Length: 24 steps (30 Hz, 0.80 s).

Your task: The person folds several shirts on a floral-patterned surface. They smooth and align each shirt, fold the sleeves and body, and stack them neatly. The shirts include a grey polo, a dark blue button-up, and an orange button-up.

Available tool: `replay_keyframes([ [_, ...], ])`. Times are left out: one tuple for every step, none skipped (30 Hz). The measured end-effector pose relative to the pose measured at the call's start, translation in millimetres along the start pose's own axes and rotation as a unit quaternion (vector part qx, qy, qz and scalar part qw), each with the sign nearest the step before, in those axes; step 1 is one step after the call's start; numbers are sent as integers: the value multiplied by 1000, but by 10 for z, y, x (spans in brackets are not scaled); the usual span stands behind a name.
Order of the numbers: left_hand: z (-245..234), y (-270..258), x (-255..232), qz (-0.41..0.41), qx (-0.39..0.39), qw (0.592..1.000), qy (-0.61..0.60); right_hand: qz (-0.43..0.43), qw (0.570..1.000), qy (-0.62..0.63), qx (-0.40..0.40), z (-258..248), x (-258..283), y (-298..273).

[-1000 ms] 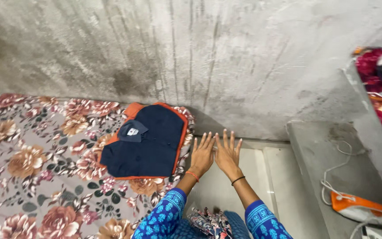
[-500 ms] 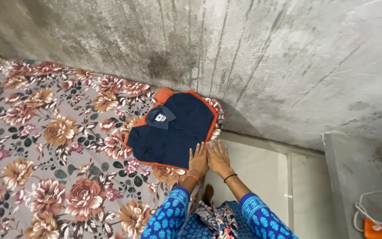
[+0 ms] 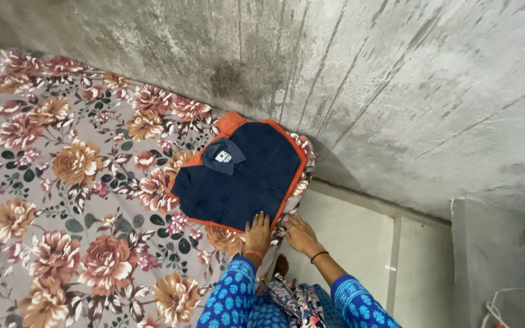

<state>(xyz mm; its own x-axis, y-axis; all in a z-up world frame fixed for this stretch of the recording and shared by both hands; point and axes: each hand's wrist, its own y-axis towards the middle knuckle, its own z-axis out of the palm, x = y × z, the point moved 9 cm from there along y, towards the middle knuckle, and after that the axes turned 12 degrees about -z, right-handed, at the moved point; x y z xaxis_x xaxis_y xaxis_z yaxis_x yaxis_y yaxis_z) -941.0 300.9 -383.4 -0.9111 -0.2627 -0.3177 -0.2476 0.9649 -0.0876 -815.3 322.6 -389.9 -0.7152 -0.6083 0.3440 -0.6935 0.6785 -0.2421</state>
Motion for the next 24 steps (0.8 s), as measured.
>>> replay_keyframes([
  [62, 3, 25, -8, 15, 1000, 0, -8, 1000, 12, -18, -2, -3, 33],
  [118, 13, 46, -17, 30, 999, -1, -17, 999, 24, -37, 0, 12, 57],
  [149, 41, 49, -25, 40, 999, -2, -16, 997, 57, -47, -12, -1, 93],
  [130, 53, 39, -29, 31, 999, -24, -14, 994, 91, -56, -23, -5, 119],
  [92, 113, 45, -32, 19, 998, -44, -13, 990, 123, -68, -42, -16, 176],
  [55, 159, 69, -34, 8, 997, -65, -4, 987, 142, -68, -49, -45, 238],
  [81, 174, 126, -52, 31, 995, -85, 9, 984, 162, -68, -36, -58, 256],
  [93, 212, 187, -70, 55, 991, -104, 21, 981, 182, -68, -15, -71, 265],
  [95, 251, 252, -87, 77, 986, -123, 26, 974, 210, -80, -9, -75, 276],
  [79, 261, 299, -92, 91, 983, -130, 31, 966, 238, -93, 4, -73, 274],
  [34, 318, 341, -95, 103, 981, -138, 34, 958, 264, -107, -19, -84, 309],
  [-17, 373, 371, -98, 115, 978, -145, 59, 935, 331, -112, 14, -112, 333],
  [-86, 432, 400, -107, 117, 975, -155, 84, 907, 397, -115, 57, -131, 355],
  [-157, 488, 429, -116, 119, 972, -166, 108, 873, 461, -117, 107, -138, 384],
  [-217, 497, 457, -126, 123, 968, -176, 156, 820, 540, -107, 233, -133, 372],
  [-313, 508, 442, -112, 110, 969, -190, 203, 757, 614, -95, 358, -112, 360],
  [-412, 512, 430, -100, 96, 969, -204, 246, 687, 679, -81, 477, -67, 365],
  [-508, 504, 417, -87, 82, 969, -217, 256, 655, 706, -88, 507, -31, 413],
  [-573, 493, 402, -77, 83, 968, -224, 265, 622, 731, -94, 522, 1, 483],
  [-629, 469, 385, -66, 84, 967, -231, 274, 589, 754, -100, 535, 40, 543],
  [-679, 453, 373, -56, 84, 966, -238, 257, 590, 759, -96, 504, 89, 632],
  [-697, 436, 398, -63, 91, 958, -263, 241, 591, 765, -93, 473, 149, 727],
  [-692, 404, 432, -69, 99, 950, -289, 225, 591, 769, -90, 442, 208, 809],
  [-667, 389, 475, -76, 107, 940, -315, 229, 586, 771, -104, 411, 218, 875],
])
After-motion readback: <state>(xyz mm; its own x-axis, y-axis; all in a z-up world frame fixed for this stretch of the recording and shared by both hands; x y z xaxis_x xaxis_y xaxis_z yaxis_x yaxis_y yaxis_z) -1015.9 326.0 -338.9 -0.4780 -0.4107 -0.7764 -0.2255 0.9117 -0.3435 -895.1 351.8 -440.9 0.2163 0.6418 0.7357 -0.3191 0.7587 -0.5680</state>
